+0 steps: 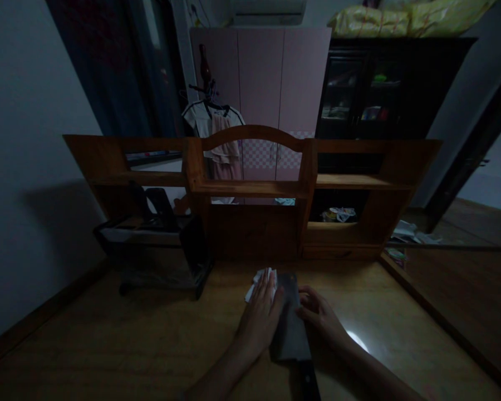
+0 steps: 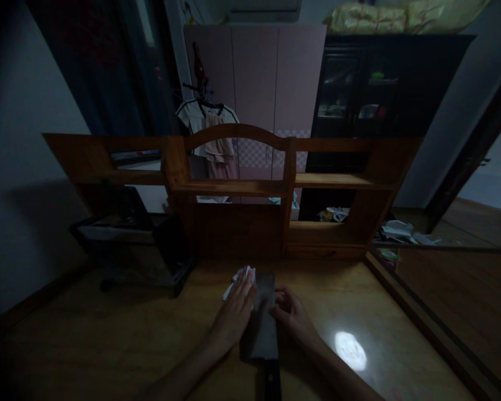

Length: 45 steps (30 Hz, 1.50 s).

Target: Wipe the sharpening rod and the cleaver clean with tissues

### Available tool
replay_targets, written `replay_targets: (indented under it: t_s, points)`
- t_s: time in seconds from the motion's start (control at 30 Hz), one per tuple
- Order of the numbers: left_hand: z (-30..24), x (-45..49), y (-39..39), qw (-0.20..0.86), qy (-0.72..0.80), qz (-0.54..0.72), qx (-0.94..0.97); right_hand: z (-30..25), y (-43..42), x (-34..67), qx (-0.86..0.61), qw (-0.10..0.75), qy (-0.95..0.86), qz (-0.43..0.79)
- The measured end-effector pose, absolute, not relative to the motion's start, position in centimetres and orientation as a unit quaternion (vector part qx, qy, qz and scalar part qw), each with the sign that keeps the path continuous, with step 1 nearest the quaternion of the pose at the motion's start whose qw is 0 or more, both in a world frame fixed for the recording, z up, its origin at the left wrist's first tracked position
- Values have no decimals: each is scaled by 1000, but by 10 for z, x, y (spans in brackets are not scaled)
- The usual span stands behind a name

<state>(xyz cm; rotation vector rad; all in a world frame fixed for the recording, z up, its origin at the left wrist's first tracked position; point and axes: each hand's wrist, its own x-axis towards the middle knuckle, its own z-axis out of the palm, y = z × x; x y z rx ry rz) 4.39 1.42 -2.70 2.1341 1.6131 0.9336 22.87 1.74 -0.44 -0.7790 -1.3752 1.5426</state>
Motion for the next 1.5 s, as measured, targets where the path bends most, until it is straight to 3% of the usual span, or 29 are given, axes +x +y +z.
replay_targets:
  t_s: [0.17, 0.3, 0.47, 0.63, 1.03, 1.3, 1.5]
  points:
    - [2, 49, 5, 133, 560, 385, 722, -6, 17, 228, -314, 446, -548, 634]
    - [25, 56, -5, 122, 457, 345, 811, -15, 22, 230, -314, 463, -553, 618]
    - [15, 61, -3, 135, 404, 271, 863, -21, 26, 233, -324, 488, -565, 580]
    - [1, 51, 8, 129, 464, 291, 827, -4, 16, 228, -308, 448, -567, 619]
    - [-16, 42, 14, 156, 546, 327, 755, 0, 14, 225, -319, 456, -550, 622]
    - [21, 56, -12, 197, 370, 289, 861, -15, 22, 229, -365, 502, -527, 580]
    - [16, 56, -18, 245, 380, 233, 861, -23, 27, 228, -364, 486, -523, 598]
